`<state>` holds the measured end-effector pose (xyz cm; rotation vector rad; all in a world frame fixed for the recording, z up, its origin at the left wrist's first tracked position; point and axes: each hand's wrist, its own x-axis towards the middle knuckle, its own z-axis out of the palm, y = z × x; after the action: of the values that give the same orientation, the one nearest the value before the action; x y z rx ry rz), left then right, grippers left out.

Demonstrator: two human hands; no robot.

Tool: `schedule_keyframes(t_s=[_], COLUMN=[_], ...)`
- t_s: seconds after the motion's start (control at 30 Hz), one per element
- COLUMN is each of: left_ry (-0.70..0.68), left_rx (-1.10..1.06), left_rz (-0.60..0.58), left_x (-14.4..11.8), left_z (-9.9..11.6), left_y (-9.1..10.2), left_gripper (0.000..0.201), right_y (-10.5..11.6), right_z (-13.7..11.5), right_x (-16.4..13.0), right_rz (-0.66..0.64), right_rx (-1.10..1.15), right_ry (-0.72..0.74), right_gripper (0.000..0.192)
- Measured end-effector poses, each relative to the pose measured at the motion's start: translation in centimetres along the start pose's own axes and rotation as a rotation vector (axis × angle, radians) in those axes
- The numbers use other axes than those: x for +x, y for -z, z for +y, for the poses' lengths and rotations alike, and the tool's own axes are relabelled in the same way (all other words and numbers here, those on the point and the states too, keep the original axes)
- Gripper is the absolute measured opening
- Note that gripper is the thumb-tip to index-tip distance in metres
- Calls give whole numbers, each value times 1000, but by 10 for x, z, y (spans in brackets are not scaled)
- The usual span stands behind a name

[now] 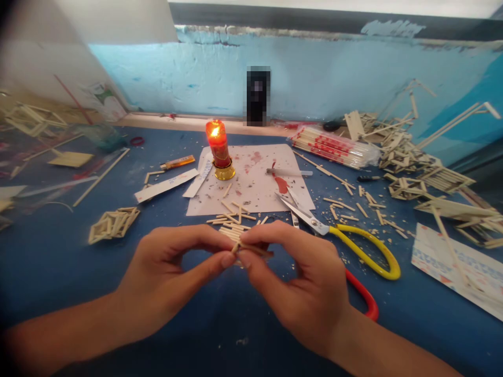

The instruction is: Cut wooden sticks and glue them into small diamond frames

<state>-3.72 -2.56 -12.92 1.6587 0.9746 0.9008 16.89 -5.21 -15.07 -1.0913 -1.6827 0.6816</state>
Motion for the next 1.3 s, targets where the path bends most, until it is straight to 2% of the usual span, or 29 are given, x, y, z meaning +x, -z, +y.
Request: schedule_keyframes(t_s=[0.17, 0.33, 0.57, 0.63, 0.7, 0.83, 0.9, 1.03, 1.17, 1.3], left_ry=[-145, -269, -299, -253, -149, 66, 119, 144, 144, 159], left_rx=[86, 108, 117, 90, 14, -271, -396, -515, -589, -525], left_rz=[27, 47, 16, 26, 71, 130, 120, 113, 119, 26], left_x=[0, 1, 1, 1, 0, 3, 5, 9, 10, 7], left_z=[0, -2, -3, -3, -3, -3, -2, -1, -3, -5], left_y=[-1, -1, 1, 0, -1, 1, 2, 2, 1, 3], left_gripper=[8, 5, 7, 8, 9, 5, 4, 6, 7, 8], right_y=[2, 4, 6, 7, 6, 6, 7, 9, 8, 6], right_z=[-1, 0, -2, -3, -4, -1, 2, 3, 1, 1], right_x=[2, 3, 4, 3, 2, 2, 4, 7, 7, 8], right_rz=[-71, -38, -64, -76, -40, 179, 214, 124, -16, 16], right_rx=[58, 85, 11, 26, 70, 200, 274, 313, 244, 147], right_ry=[-6, 67, 68, 57, 8, -66, -82, -158, -114, -124], right_gripper=[21, 29, 25, 25, 27, 20, 17, 13, 11, 9])
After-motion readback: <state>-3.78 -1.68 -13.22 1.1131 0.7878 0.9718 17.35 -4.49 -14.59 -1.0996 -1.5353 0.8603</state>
